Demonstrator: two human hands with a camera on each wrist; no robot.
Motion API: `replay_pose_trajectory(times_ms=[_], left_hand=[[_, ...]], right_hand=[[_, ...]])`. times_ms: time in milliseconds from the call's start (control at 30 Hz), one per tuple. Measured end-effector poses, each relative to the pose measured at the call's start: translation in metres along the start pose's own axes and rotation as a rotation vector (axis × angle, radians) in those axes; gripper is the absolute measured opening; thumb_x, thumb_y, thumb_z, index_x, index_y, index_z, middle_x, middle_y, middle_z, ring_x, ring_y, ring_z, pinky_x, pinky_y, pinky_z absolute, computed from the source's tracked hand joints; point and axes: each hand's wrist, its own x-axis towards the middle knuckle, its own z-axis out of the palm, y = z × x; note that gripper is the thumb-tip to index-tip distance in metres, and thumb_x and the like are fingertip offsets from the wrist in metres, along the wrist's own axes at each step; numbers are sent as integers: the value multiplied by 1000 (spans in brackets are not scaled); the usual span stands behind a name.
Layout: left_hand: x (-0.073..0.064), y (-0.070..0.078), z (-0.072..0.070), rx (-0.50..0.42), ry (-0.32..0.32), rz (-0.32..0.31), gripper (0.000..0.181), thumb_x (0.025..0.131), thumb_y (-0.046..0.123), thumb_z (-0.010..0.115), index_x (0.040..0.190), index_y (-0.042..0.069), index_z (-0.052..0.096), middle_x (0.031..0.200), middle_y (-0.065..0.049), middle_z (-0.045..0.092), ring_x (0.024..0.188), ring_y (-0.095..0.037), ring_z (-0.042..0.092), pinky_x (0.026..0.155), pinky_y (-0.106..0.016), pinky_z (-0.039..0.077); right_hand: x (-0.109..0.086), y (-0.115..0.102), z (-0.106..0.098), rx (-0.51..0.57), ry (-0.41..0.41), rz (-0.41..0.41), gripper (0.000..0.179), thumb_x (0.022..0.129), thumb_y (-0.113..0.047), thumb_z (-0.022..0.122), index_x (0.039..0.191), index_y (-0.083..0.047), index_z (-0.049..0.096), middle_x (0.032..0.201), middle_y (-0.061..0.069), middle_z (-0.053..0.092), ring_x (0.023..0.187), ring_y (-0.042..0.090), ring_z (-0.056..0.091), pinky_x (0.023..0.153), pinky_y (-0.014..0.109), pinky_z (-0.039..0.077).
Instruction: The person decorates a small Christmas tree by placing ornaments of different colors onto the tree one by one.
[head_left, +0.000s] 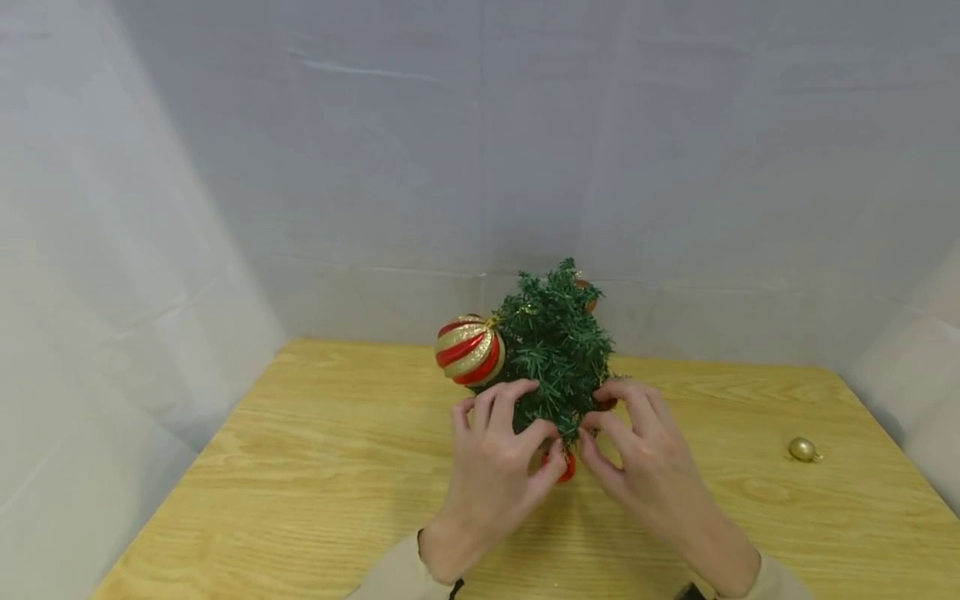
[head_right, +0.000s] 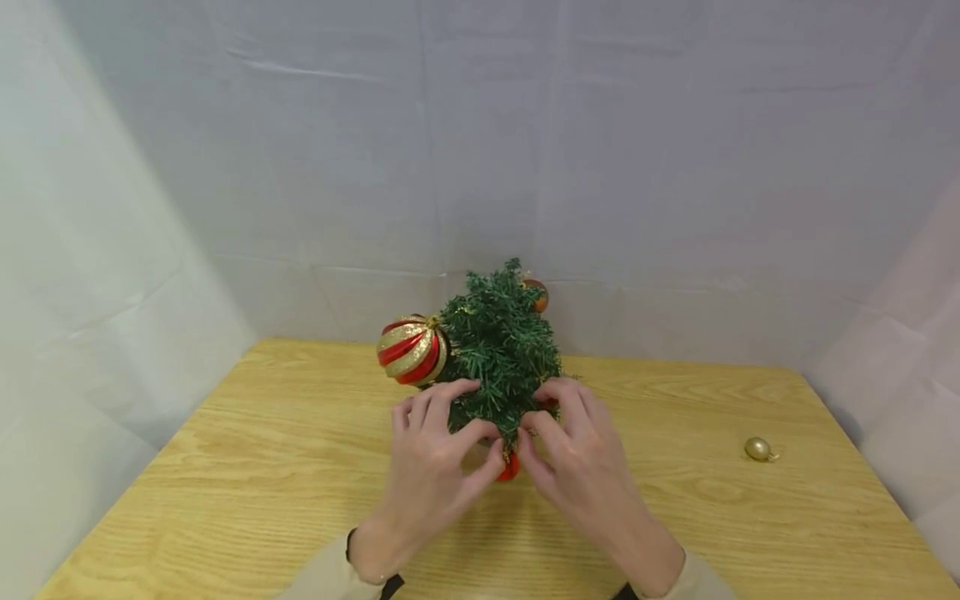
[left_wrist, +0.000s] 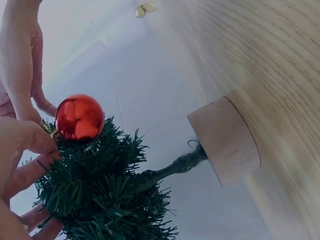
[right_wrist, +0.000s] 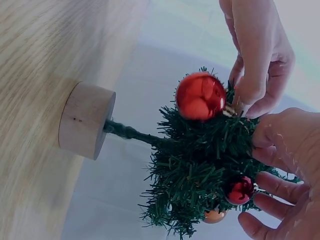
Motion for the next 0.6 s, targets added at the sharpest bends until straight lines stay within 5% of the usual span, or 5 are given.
replay_pose_trajectory(times_ms=[600], left_hand=[[4, 5, 2, 6, 33, -40, 9, 81, 26, 78, 76, 22, 72, 125, -7, 65, 113, -26, 58, 93, -57, 39]], right_hand=[[6, 1, 2, -80, 59, -39, 4, 83, -9, 69, 80, -7, 70, 103, 16, 64, 95, 37, 60, 82, 53, 53]])
